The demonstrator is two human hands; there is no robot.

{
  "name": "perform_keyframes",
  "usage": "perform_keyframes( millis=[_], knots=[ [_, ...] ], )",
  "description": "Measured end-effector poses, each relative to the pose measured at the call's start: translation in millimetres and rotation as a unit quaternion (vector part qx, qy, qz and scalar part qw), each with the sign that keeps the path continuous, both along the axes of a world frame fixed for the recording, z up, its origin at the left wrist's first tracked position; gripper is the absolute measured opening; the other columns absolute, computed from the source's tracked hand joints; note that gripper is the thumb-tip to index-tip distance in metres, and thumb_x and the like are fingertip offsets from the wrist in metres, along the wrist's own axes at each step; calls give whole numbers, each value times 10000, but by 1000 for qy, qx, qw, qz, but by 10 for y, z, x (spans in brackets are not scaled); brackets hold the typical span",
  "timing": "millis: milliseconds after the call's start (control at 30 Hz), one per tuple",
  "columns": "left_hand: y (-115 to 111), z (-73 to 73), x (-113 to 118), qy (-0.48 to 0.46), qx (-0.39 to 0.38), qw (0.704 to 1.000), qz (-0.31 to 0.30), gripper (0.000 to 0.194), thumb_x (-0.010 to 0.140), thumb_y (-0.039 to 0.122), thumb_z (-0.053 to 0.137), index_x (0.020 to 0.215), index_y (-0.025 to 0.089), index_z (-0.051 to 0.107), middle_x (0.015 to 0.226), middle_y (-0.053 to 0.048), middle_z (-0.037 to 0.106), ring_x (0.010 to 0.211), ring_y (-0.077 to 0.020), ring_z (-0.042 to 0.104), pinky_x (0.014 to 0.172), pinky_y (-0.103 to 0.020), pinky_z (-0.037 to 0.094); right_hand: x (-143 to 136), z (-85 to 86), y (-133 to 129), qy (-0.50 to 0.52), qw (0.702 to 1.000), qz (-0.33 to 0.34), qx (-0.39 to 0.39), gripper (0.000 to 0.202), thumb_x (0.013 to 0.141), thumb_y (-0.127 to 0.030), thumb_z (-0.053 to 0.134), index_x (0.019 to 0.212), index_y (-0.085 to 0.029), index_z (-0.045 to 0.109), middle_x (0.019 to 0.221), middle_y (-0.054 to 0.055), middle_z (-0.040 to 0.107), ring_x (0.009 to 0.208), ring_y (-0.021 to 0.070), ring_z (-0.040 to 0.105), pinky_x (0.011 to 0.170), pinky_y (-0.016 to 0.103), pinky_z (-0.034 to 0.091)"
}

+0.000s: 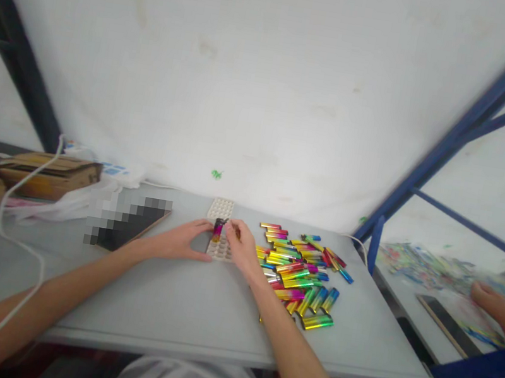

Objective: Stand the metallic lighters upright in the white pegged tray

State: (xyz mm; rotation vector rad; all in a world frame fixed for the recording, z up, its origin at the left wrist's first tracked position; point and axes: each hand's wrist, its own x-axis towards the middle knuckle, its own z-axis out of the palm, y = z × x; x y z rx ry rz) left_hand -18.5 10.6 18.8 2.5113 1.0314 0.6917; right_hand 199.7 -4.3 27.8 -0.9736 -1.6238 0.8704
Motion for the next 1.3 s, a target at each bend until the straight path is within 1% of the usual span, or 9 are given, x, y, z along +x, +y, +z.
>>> perform_keyframes(
  millis=[100,233,433,667,833,1033,1133,1200,1300],
  knots=[
    [1,3,0,2,0,1000,-4,671,783,543,817,1303,189,582,1346,-142,621,1235,-320,587,1092,-432,452,35,44,-19,-36,997,-14,60,328,911,-512,650,1003,-203,709,964,35,733,887,193,647,862,320,518],
    [6,4,-2,-7,-2,1000,-9,679,776,535,827,1316,205,582,1344,-134,625,1238,-327,585,1088,-443,455,77,93,-43,-75,992,-39,91,318,886,-493,709,1039,-215,737,948,35,756,793,185,650,762,303,530],
    [8,-7,-6,-15,-9,1000,-10,646,768,543,826,1284,222,610,1335,-121,628,1231,-326,588,1082,-437,460,79,86,-75,-115,990,47,62,279,922,-448,679,1072,-214,709,908,34,774,827,193,730,801,311,560],
    [-8,20,2,-7,-10,1000,-10,636,781,580,796,1260,199,622,1293,-125,640,1206,-326,598,1067,-437,464,37,112,-95,-137,987,72,31,260,967,-466,623,1059,-227,671,819,13,753,757,191,724,750,305,543],
    [-2,16,5,-9,-16,1000,-7,659,769,574,800,1275,196,611,1319,-135,635,1239,-325,587,1094,-448,452,57,135,-69,-259,957,-22,130,306,964,-507,646,968,-212,729,999,70,703,753,163,639,780,295,493],
    [-5,38,9,-1,-19,1000,12,638,746,607,798,1205,193,635,1304,-146,654,1237,-354,601,1092,-459,469,251,134,-21,-375,910,-133,120,469,1064,-512,440,827,-213,711,857,80,698,818,203,634,797,294,448],
    [-12,58,9,3,-17,1000,15,633,747,618,789,1198,202,633,1303,-139,659,1226,-356,613,1084,-464,485,482,119,94,-415,879,-208,108,382,1089,-318,382,997,-183,727,1009,129,739,983,238,659,915,326,457],
    [-15,68,8,7,-18,1000,17,641,747,624,786,1200,199,631,1296,-147,659,1221,-358,617,1083,-470,489,657,102,210,-438,867,-213,108,345,1058,-195,384,1164,-154,710,1198,152,719,1156,251,630,1022,349,442],
    [-22,80,7,8,-18,1000,17,648,742,624,790,1206,201,630,1295,-154,659,1221,-359,620,1090,-472,488,869,80,402,-493,843,-194,89,412,1032,-150,381,1363,-100,621,1437,188,602,1346,257,537,1141,381,387]
  ],
)
